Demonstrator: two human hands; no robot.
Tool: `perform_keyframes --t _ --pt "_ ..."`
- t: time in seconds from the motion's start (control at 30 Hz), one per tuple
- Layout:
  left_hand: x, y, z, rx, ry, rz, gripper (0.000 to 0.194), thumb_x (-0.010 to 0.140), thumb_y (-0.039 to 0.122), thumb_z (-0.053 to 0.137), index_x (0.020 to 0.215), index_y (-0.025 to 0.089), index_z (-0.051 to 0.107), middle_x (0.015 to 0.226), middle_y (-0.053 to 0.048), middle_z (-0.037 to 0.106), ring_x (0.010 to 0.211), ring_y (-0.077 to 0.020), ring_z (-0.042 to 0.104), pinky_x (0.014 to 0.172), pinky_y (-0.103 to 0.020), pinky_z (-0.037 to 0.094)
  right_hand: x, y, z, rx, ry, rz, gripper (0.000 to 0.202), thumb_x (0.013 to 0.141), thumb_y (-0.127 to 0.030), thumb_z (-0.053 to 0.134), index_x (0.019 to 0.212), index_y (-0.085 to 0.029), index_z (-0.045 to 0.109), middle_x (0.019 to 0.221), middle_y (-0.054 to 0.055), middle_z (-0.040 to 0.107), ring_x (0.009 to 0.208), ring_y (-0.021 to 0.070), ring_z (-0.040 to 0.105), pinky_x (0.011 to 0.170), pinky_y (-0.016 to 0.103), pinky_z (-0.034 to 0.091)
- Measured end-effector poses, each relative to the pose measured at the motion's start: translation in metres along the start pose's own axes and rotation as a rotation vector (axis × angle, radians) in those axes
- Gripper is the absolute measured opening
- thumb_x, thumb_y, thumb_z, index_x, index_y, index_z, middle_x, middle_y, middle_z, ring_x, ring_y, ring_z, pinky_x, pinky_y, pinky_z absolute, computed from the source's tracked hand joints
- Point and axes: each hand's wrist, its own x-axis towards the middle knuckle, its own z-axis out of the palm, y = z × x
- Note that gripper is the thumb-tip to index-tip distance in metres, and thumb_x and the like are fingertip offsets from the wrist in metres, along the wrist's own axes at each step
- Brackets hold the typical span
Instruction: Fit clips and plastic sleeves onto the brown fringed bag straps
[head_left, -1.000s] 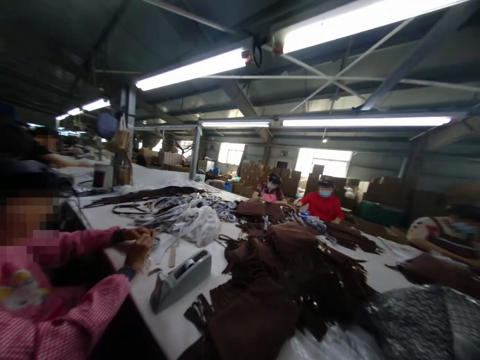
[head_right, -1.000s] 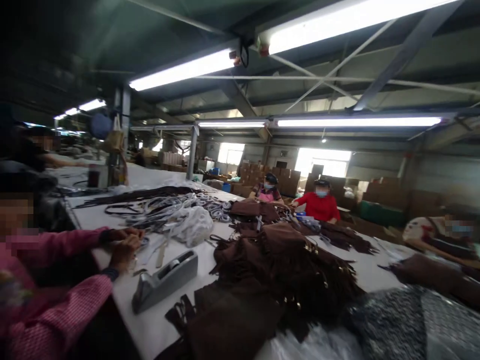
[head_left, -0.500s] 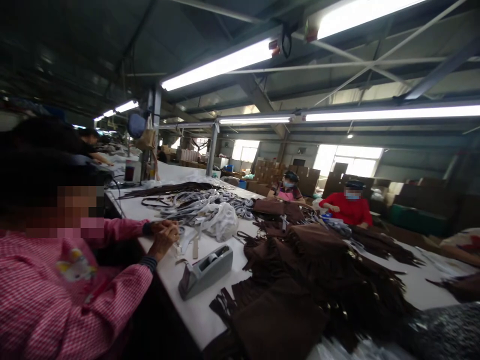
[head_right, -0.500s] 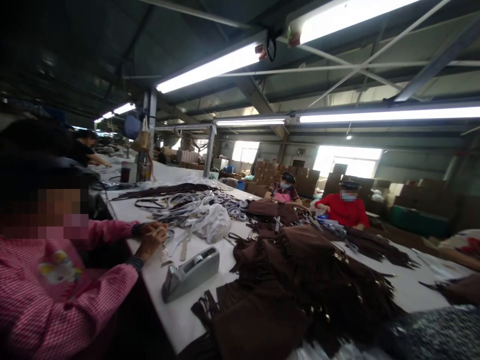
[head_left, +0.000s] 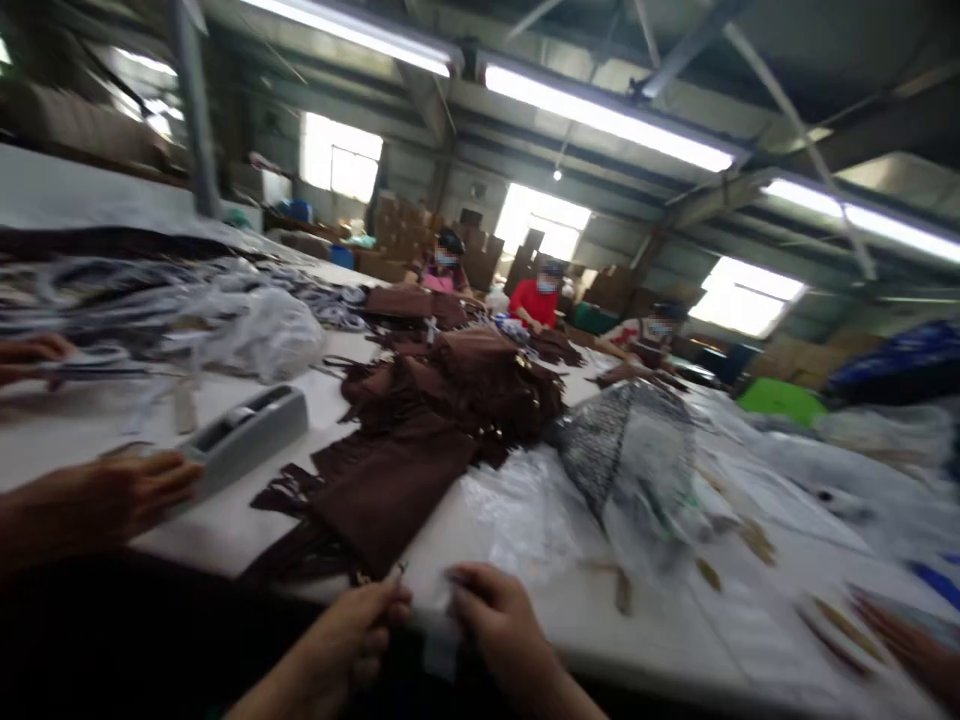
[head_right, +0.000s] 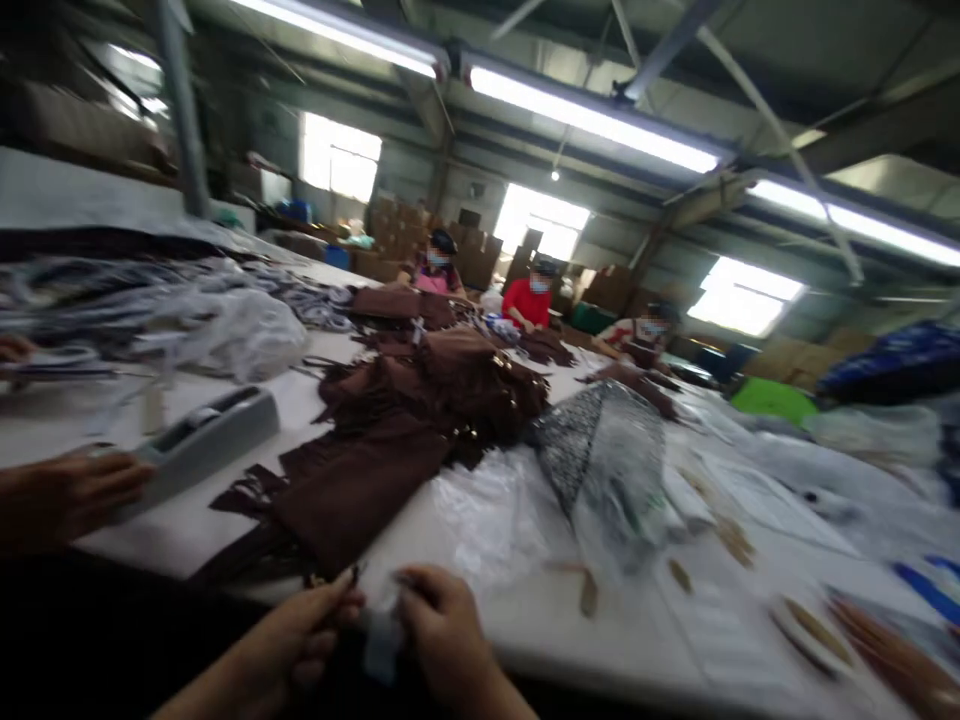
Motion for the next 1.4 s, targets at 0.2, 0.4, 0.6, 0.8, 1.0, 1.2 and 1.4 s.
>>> perform_keyframes --t 0.2,0.4,0.6,0.8,1.0,1.2,1.4 --pt "0.012 -0.001 -0.009 0.042 -0.194 -0.027 0.048 0.068 0.056 0.081 0.084 0.013 0.065 0.059 0.004 0.051 0.04 -0.0006 0.022 0.036 -0.013 0.013 -0.004 0.021 0.019 0.245 0.044 0.184 0.045 0.068 -0.025 0.067 0.111 -0.012 0.061 0.057 -0.008 0.054 0.04 0.0071 0.046 0.042 0.02 0.034" --pt "0.015 -0.017 -0.003 0.088 -0.026 0.061 0.054 0.051 0.042 0.093 0.088 0.016 0.064 0.062 0.001 0.062 0.052 -0.0112 0.056 0.041 -0.016 0.033 -0.003 0.029 0.014 0.194 0.08 0.225 0.045 0.07 -0.049 0.07 0.095 -0.013 0.061 0.056 -0.006 0.055 0.04 0.0068 0.045 0.039 0.02 0.031" --pt "0.026 -0.023 -0.008 0.066 0.009 0.058 0.046 0.06 0.045 0.088 0.081 0.017 0.059 0.047 0.011 0.039 0.036 -0.0019 0.026 0.037 -0.013 0.013 -0.006 0.029 0.016 0.213 0.124 0.317 0.034 0.067 -0.046 0.073 0.072 -0.014 0.062 0.047 -0.005 0.05 0.041 0.0074 0.041 0.041 0.02 0.027" --pt "0.013 -0.018 -0.011 -0.027 0.03 -0.042 0.026 0.076 0.029 0.076 0.092 0.014 0.065 0.078 -0.006 0.067 0.062 -0.0145 0.061 0.057 -0.024 0.051 -0.007 0.031 0.013 0.145 0.142 0.258 0.017 0.067 -0.03 0.069 0.064 -0.015 0.061 0.046 -0.005 0.05 0.043 0.0077 0.04 0.044 0.022 0.03" --pt "0.005 -0.012 -0.018 0.174 -0.127 -0.065 0.032 0.073 0.04 0.08 0.089 0.014 0.069 0.083 -0.006 0.069 0.071 -0.0141 0.059 0.056 -0.017 0.044 -0.026 0.037 0.003 0.047 0.093 0.297 0.015 0.066 -0.026 0.068 0.06 -0.015 0.06 0.047 -0.004 0.051 0.044 0.0077 0.04 0.045 0.021 0.029" --pt "0.011 -0.008 -0.019 0.188 -0.112 -0.025 0.035 0.068 0.043 0.084 0.075 0.014 0.066 0.067 0.0 0.057 0.053 -0.007 0.039 0.046 -0.015 0.031 -0.036 0.044 0.005 0.019 0.054 0.318 0.017 0.065 -0.029 0.068 0.059 -0.014 0.062 0.048 -0.002 0.052 0.044 0.0081 0.041 0.044 0.022 0.03" --pt "0.013 -0.012 -0.014 0.233 -0.108 0.017 0.039 0.069 0.047 0.081 0.074 0.013 0.063 0.057 0.005 0.045 0.049 -0.0054 0.032 0.044 -0.015 0.026 -0.036 0.047 0.007 -0.028 0.024 0.29 0.015 0.066 -0.028 0.067 0.061 -0.014 0.062 0.053 -0.002 0.052 0.049 0.0089 0.041 0.05 0.023 0.033"
